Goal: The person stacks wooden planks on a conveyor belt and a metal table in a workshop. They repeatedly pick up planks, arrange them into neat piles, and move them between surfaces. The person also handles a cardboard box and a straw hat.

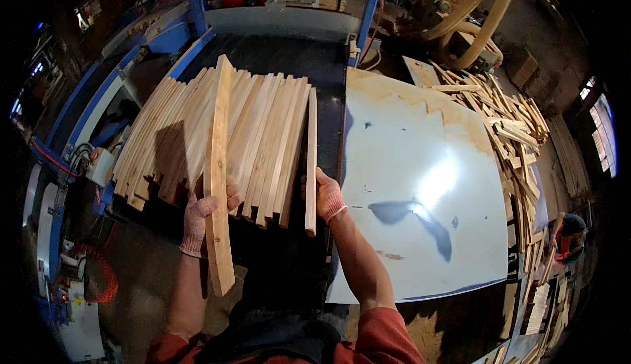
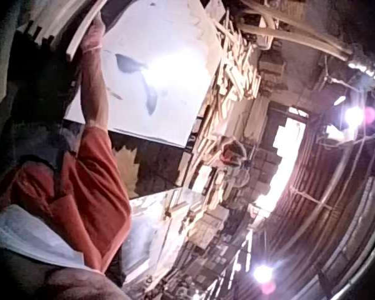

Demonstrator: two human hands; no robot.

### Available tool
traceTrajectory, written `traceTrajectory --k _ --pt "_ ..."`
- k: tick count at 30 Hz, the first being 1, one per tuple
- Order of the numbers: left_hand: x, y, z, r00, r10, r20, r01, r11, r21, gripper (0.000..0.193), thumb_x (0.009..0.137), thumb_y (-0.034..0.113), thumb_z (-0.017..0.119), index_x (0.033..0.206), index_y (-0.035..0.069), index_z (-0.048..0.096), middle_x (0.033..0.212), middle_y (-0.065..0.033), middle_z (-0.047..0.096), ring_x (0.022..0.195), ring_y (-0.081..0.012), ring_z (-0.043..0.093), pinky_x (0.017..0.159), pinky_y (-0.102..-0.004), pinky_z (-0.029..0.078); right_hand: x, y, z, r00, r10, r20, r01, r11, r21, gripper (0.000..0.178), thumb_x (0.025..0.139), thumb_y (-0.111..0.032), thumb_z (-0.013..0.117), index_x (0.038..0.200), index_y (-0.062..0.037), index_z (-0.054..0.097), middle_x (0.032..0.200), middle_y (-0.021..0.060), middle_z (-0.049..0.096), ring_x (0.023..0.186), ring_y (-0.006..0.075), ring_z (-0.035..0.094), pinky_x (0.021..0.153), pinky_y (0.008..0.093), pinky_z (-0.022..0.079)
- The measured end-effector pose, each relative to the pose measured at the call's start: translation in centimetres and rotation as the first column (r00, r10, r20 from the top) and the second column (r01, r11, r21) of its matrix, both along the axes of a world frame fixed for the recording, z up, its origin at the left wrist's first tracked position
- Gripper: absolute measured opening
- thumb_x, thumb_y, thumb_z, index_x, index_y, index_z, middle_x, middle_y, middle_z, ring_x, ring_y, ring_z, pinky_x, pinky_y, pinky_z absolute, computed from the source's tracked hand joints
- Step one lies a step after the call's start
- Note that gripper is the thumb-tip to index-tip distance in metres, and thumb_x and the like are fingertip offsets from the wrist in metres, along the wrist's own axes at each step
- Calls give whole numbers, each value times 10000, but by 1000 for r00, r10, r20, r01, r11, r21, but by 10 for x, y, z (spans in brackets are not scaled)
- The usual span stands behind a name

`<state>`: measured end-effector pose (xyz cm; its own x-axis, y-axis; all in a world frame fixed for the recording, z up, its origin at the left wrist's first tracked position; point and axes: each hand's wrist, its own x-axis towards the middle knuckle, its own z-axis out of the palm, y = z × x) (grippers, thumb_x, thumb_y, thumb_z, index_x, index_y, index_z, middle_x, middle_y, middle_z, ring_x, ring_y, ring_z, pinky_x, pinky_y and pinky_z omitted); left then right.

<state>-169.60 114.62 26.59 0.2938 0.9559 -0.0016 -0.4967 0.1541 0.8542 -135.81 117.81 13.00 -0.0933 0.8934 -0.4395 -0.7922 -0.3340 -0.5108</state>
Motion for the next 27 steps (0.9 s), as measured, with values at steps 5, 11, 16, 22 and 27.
traceTrajectory --k 5,11,16,22,27 --pt "-15 -11 -5 999 34 -24 -34 999 7 700 865 198 725 1478 -54 499 1170 -191 707 966 -273 731 913 -424 620 -28 32 7 937 27 348 37 983 -177 552 1074 -416 577 1399 27 629 1288 182 718 1085 359 686 971 444 539" --pt "19 -24 15 996 64 64 -63 998 -9 730 820 232 749 1458 -33 513 1137 -148 643 969 -240 639 852 -395 556 -18 45 11 328 -142 934 -39 986 164 377 1093 -363 516 1073 -24 679 957 75 659 891 192 618 836 397 526" --pt "38 -31 -6 978 -105 180 109 994 -15 750 848 109 707 1546 -5 457 1219 -140 611 1060 -248 639 954 -437 572 -31 7 35 445 -156 882 -154 957 247 383 1088 -349 544 1123 13 663 1039 128 730 1027 252 690 915 371 525" --pt "151 -85 10 986 -167 27 168 985 -35 691 911 168 721 1507 -59 454 1409 -220 607 1286 -299 657 1110 -446 556 -7 -63 35 517 -134 845 -483 770 417 488 1056 -277 638 1496 -81 560 1319 127 700 1180 191 641 1029 337 523" --pt "226 -138 0 987 -129 -94 138 985 107 821 914 190 748 1593 -28 341 1488 -223 535 1375 -362 571 1176 -514 481 58 -246 78 842 3 540 -170 951 259 733 1071 -415 645 1632 -20 388 1382 84 665 1196 189 616 1079 338 502"
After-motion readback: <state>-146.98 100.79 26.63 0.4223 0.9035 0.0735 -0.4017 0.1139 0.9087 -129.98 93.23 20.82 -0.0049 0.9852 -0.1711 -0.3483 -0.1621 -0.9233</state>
